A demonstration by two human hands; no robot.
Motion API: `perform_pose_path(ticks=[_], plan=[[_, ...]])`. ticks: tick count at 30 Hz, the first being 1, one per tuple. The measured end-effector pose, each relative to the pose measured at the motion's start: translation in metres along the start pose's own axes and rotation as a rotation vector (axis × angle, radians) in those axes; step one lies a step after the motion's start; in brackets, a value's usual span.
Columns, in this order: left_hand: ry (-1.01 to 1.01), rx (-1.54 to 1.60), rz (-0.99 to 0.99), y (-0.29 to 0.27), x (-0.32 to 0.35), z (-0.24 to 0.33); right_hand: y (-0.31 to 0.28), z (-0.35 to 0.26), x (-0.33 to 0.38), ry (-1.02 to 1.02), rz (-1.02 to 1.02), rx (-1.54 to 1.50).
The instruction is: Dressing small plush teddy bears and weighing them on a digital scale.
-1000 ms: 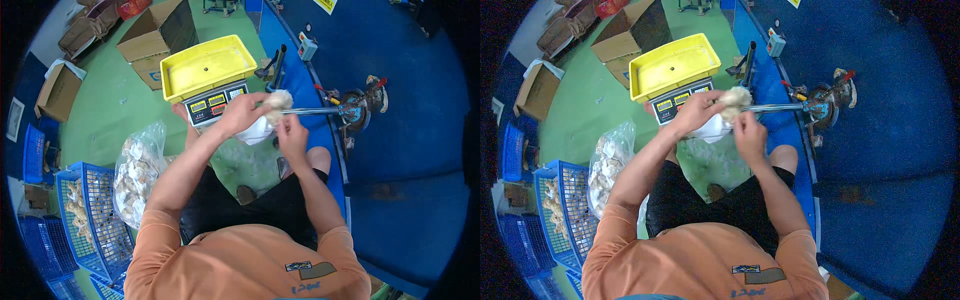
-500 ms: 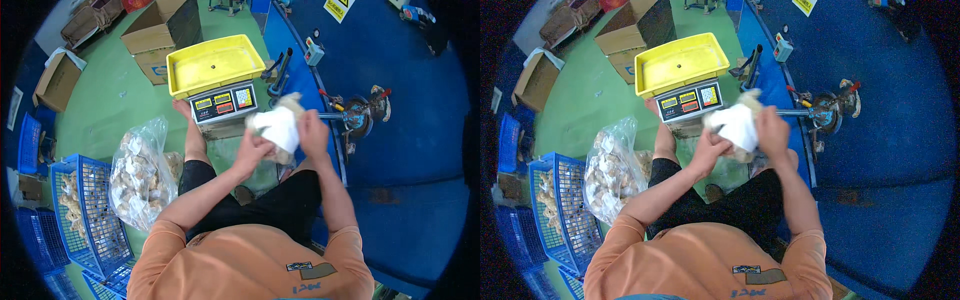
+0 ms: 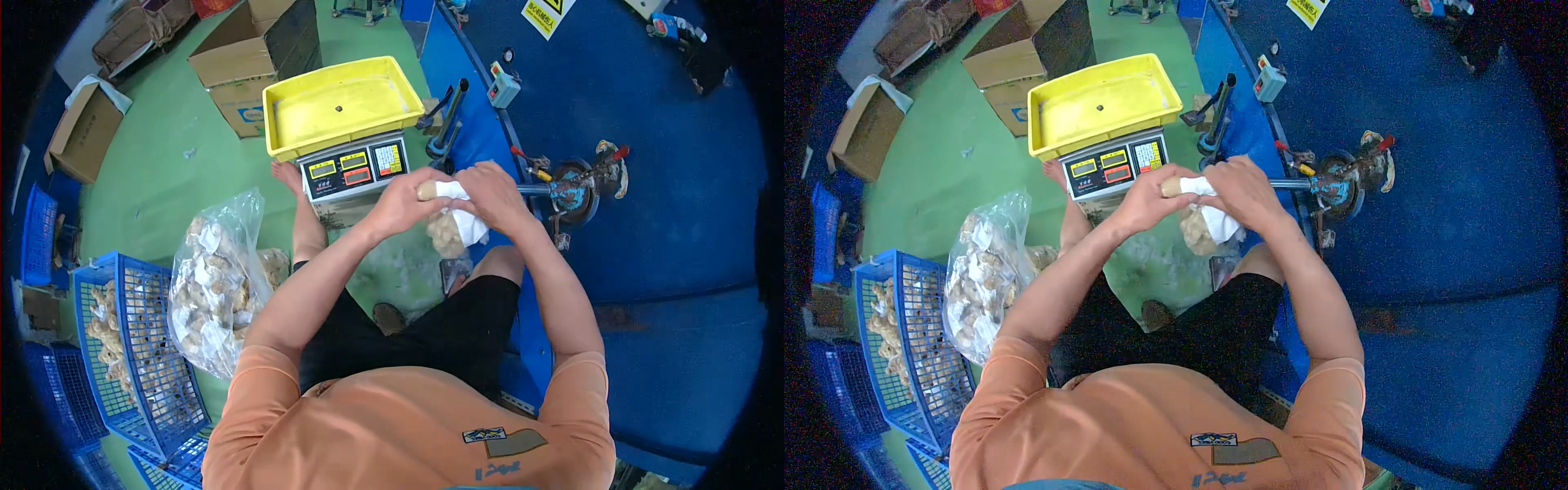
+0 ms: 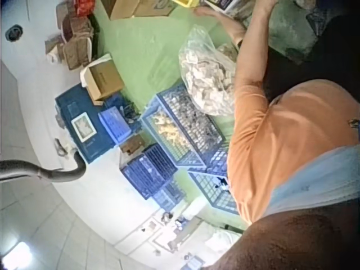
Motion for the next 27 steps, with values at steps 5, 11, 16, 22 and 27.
perform_pose_path(ticks=[5, 11, 16, 22, 27], plan=[[-0.160, 0.233, 0.009, -0.020, 0.012, -0.011, 0.000, -0.015, -0.015, -0.029, -0.068, -0.044], [-0.324, 0.520, 0.225, -0.060, 0.032, -0.015, -0.003, -0.062, -0.047, 0.156, -0.072, -0.033], [-0.191, 0.525, 0.147, -0.036, 0.019, -0.012, 0.006, 0.011, -0.008, 0.688, -0.162, -0.089], [-0.213, 0.525, 0.040, -0.016, 0.012, -0.045, -0.006, 0.016, 0.000, 0.547, 0.239, -0.006], [-0.106, 0.597, 0.160, -0.020, 0.042, -0.045, -0.007, -0.052, -0.013, 0.071, 0.443, -0.252]])
Point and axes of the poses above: each hand's wrist, its own x-axis away from the middle knuckle, its own y-axis out of the palm, z = x × y, the point moved 3 cm from there along -x, towards the middle knuckle, and after that the axes turned 12 degrees about x, right-handed, at the moved point
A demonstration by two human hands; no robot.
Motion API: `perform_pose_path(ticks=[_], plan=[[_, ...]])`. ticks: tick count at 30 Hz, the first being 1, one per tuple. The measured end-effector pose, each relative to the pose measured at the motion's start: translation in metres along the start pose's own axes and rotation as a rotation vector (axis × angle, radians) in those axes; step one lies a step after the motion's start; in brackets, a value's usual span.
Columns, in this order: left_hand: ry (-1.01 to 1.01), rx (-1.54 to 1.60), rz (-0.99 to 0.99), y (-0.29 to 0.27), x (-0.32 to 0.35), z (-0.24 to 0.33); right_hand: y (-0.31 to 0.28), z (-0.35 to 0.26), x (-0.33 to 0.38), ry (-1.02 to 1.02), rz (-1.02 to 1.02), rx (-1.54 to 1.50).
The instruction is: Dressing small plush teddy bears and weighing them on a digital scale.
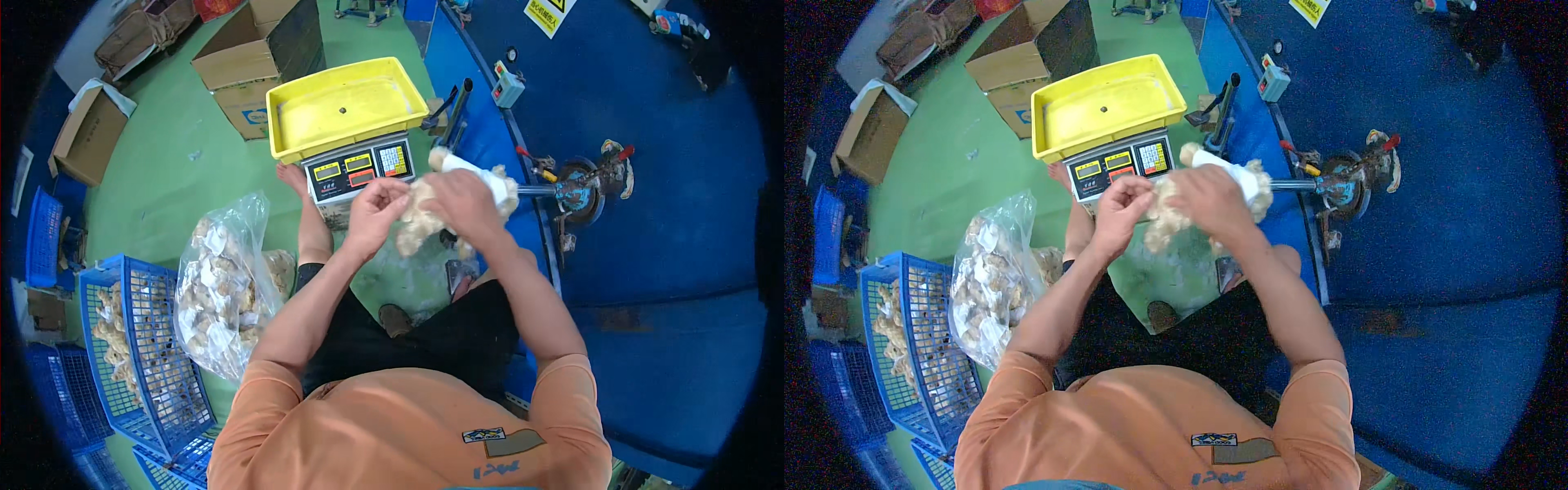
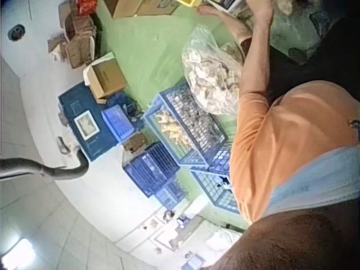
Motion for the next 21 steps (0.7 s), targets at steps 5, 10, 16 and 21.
perform_pose_path(ticks=[5, 10, 16, 21], plan=[[0.293, -0.052, 0.174, 0.018, 0.004, 0.015, -0.008, 0.059, 0.037, 0.015, -0.066, 0.206], [-0.118, 0.346, 0.307, 0.009, -0.002, -0.017, -0.006, 0.026, 0.019, -0.003, -0.167, 0.014], [0.138, 0.259, 0.397, 0.044, 0.021, 0.005, -0.011, 0.039, 0.030, -0.016, -0.098, -0.077], [0.031, 0.275, 0.396, 0.053, 0.005, 0.009, -0.016, 0.043, 0.033, -0.022, -0.169, -0.003]])
Point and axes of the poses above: each hand's wrist, its own x-axis away from the middle knuckle, its own y-axis out of the palm, z = x × y, the point moved 3 cm from there along -x, towards the middle knuckle, and after that the axes turned 12 degrees about x, right-handed, at the moved point
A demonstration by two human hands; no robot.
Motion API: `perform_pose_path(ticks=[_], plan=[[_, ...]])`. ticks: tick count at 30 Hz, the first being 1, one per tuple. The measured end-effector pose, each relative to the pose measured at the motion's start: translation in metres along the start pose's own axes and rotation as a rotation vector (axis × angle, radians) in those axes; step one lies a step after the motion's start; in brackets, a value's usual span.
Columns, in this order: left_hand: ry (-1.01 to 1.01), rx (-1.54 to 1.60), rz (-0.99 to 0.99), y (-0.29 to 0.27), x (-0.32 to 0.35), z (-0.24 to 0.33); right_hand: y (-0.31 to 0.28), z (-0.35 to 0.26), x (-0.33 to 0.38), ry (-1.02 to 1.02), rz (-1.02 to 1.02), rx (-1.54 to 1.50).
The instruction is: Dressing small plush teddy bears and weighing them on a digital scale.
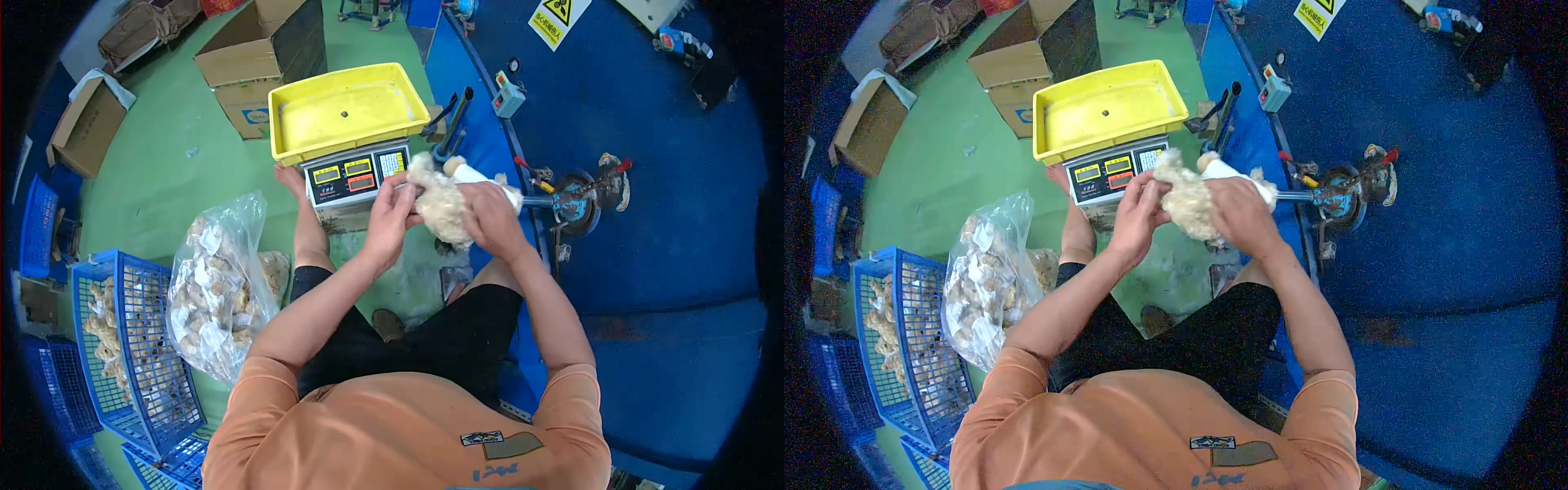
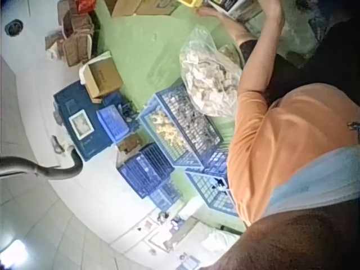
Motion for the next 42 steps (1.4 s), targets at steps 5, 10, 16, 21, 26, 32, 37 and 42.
perform_pose_path(ticks=[5, 10, 16, 21, 26, 32, 37, 42], plan=[[-0.014, -0.065, 0.017, -0.030, 0.017, -0.034, 0.006, -0.024, -0.019, -0.132, 0.030, -0.011], [-0.141, 0.108, -0.106, -0.002, 0.027, -0.042, -0.009, 0.033, 0.023, -0.006, 0.024, 0.029], [-0.005, -0.103, -0.165, 0.009, -0.022, -0.021, -0.017, 0.036, 0.025, 0.125, -0.078, 0.136], [0.072, -0.435, -0.185, 0.021, -0.036, -0.004, -0.010, 0.020, 0.012, 0.092, -0.086, 0.207], [0.272, -0.623, -0.112, 0.024, -0.027, -0.001, -0.008, 0.014, 0.000, 0.028, -0.056, 0.223], [0.061, -0.297, 0.044, 0.012, -0.020, 0.011, 0.003, 0.011, -0.008, -0.015, -0.095, 0.222], [-0.124, 0.115, 0.123, -0.022, -0.032, 0.017, 0.010, -0.018, -0.025, 0.005, -0.082, 0.194], [0.020, 0.058, 0.086, 0.005, -0.032, 0.022, 0.024, -0.025, -0.039, 0.377, -0.245, 0.268]])
Point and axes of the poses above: each hand's wrist, its own x-axis away from the middle knuckle, its own y-axis out of the palm, z = x × y, the point moved 3 cm from there along -x, towards the middle knuckle, and after that the axes turned 12 degrees about x, right-handed, at the moved point
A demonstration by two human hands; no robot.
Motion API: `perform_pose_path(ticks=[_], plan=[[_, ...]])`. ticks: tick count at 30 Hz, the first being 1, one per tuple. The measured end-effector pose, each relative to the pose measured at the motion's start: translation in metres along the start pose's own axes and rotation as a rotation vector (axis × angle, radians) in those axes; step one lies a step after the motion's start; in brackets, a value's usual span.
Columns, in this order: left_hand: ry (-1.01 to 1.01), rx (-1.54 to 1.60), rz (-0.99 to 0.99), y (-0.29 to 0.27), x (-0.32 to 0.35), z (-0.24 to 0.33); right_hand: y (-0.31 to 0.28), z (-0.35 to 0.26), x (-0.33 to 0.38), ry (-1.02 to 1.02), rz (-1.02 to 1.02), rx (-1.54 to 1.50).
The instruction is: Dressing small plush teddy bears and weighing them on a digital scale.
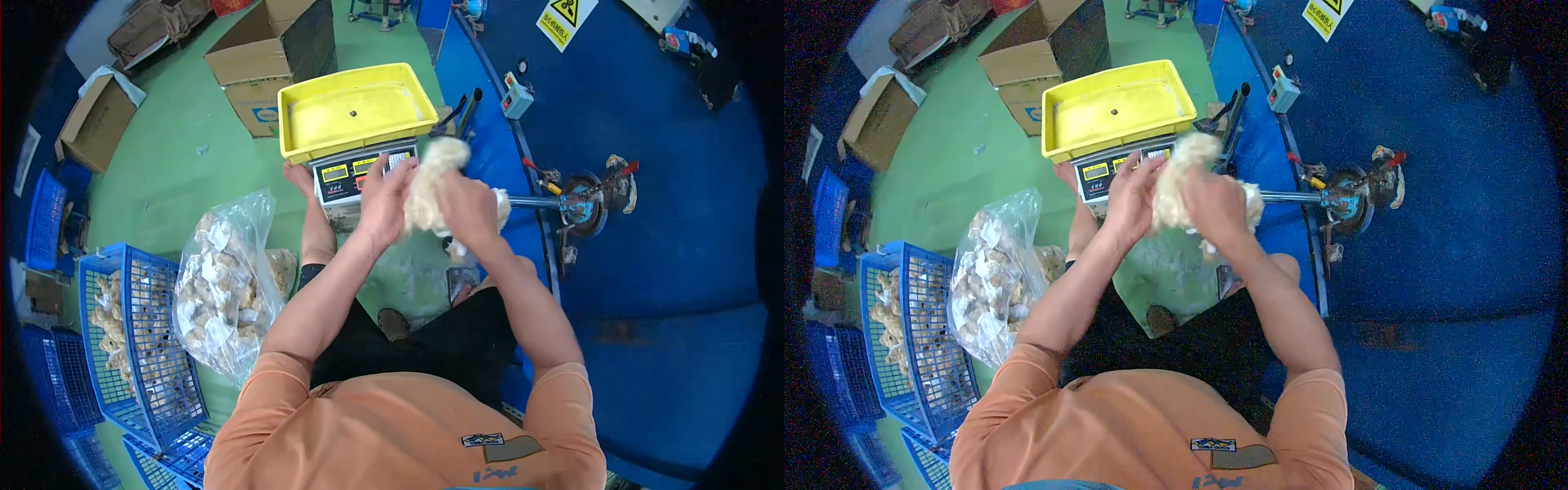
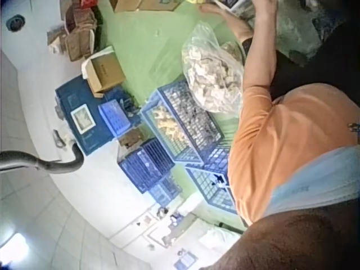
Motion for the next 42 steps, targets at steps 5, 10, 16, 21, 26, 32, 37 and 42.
perform_pose_path(ticks=[5, 10, 16, 21, 26, 32, 37, 42], plan=[[-0.002, -0.341, -0.234, 0.000, 0.009, -0.018, 0.006, 0.094, 0.019, 0.258, 0.252, -0.106], [-0.050, -0.422, -0.158, 0.026, 0.021, -0.018, 0.007, 0.085, 0.019, 0.230, 0.292, 0.003], [0.082, -0.573, -0.121, 0.011, 0.008, -0.018, 0.010, 0.069, 0.013, 0.219, 0.260, 0.002], [0.165, -0.507, -0.051, -0.035, -0.002, -0.019, 0.002, 0.039, 0.004, 0.182, 0.182, -0.028], [0.482, -1.315, -0.330, -0.019, 0.010, 0.006, -0.003, 0.022, -0.003, 0.110, 0.118, -0.040], [0.277, -1.147, -0.362, -0.016, 0.042, -0.021, -0.005, 0.002, -0.005, 0.001, 0.111, -0.072], [0.381, -0.995, -0.186, -0.027, 0.054, -0.042, -0.003, 0.000, -0.001, -0.019, 0.214, -0.118], [0.493, -1.088, -0.295, -0.012, 0.034, -0.018, -0.002, -0.002, -0.006, 0.155, 0.232, -0.143]])
Point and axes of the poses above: each hand's wrist, its own x-axis away from the middle knuckle, its own y-axis out of the palm, z = x × y, the point moved 3 cm from there along -x, towards the middle knuckle, and after that the axes turned 12 degrees about x, right-handed, at the moved point
